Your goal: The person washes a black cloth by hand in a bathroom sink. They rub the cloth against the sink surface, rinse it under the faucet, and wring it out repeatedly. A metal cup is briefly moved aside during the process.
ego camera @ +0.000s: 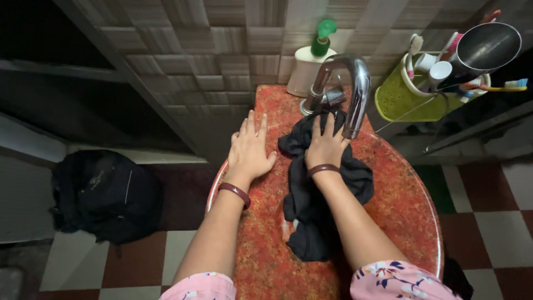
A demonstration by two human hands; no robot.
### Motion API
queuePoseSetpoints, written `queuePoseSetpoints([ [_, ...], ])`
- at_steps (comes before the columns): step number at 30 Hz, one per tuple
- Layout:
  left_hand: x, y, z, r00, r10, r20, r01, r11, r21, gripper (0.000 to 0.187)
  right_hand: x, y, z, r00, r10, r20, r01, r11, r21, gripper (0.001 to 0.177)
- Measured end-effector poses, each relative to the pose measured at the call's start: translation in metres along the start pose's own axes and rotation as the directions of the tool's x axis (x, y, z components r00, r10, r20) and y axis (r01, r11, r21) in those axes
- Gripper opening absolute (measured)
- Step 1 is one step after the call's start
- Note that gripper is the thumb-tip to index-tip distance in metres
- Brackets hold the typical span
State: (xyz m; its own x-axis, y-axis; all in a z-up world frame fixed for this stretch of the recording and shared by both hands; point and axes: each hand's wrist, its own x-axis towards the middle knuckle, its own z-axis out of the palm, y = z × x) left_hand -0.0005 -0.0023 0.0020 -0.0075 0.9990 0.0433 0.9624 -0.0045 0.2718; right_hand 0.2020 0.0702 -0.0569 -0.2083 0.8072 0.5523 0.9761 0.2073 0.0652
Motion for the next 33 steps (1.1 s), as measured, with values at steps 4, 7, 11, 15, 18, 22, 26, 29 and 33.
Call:
queuePoseSetpoints([
  [4, -0.002, -0.001, 0.001, 0.999, 0.026, -0.033, -0.026, 1.0, -0.016, 0.103, 0.013, 0.004, 0.0, 0.96, 0.085, 0.268, -0.104, 0.993, 0.059, 0.048],
  [7, 0.0, 0.001, 0.0, 1.0, 0.003, -0.007, -0.003, 1.0, -0.001, 0.104, 0.023, 0.01, 0.0, 0.866, 0.117, 0.485, -0.14, 0.99, 0.012, 0.049],
  [11, 0.0, 0.001, 0.0, 1.0, 0.001, -0.007, -0.001, 1.0, 0.003, 0.103, 0.006, 0.001, -0.005, 0.994, 0.037, 0.1, -0.044, 0.997, 0.071, 0.065],
  [15, 0.001, 0.001, 0.001, 1.0, 0.012, -0.016, -0.012, 1.0, 0.0, 0.103, 0.001, 0.0, -0.011, 0.992, 0.016, 0.129, -0.019, 0.999, 0.027, 0.063],
  [18, -0.001, 0.002, -0.001, 1.0, 0.013, -0.007, -0.013, 1.0, 0.005, 0.103, 0.019, 0.009, -0.011, 0.933, 0.089, 0.35, -0.112, 0.992, 0.048, 0.054],
  [22, -0.001, 0.003, -0.004, 1.0, 0.008, -0.019, -0.008, 1.0, -0.003, 0.103, 0.014, 0.002, -0.01, 0.997, 0.05, 0.051, -0.055, 0.993, 0.106, 0.054],
  [26, 0.0, 0.003, -0.003, 1.0, 0.015, -0.017, -0.015, 1.0, 0.0, 0.104, -0.042, -0.041, -0.015, 0.999, -0.032, 0.034, 0.024, 0.974, 0.226, 0.044],
  [29, 0.001, 0.001, -0.001, 1.0, 0.017, -0.022, -0.016, 1.0, 0.011, 0.103, -0.046, -0.063, -0.016, 0.999, -0.005, 0.035, -0.006, 0.953, 0.302, 0.04],
  [33, 0.001, 0.0, 0.003, 0.998, 0.035, -0.055, -0.036, 0.999, -0.012, 0.102, 0.006, -0.068, -0.01, 0.985, -0.17, -0.025, 0.171, 0.955, 0.241, 0.047],
])
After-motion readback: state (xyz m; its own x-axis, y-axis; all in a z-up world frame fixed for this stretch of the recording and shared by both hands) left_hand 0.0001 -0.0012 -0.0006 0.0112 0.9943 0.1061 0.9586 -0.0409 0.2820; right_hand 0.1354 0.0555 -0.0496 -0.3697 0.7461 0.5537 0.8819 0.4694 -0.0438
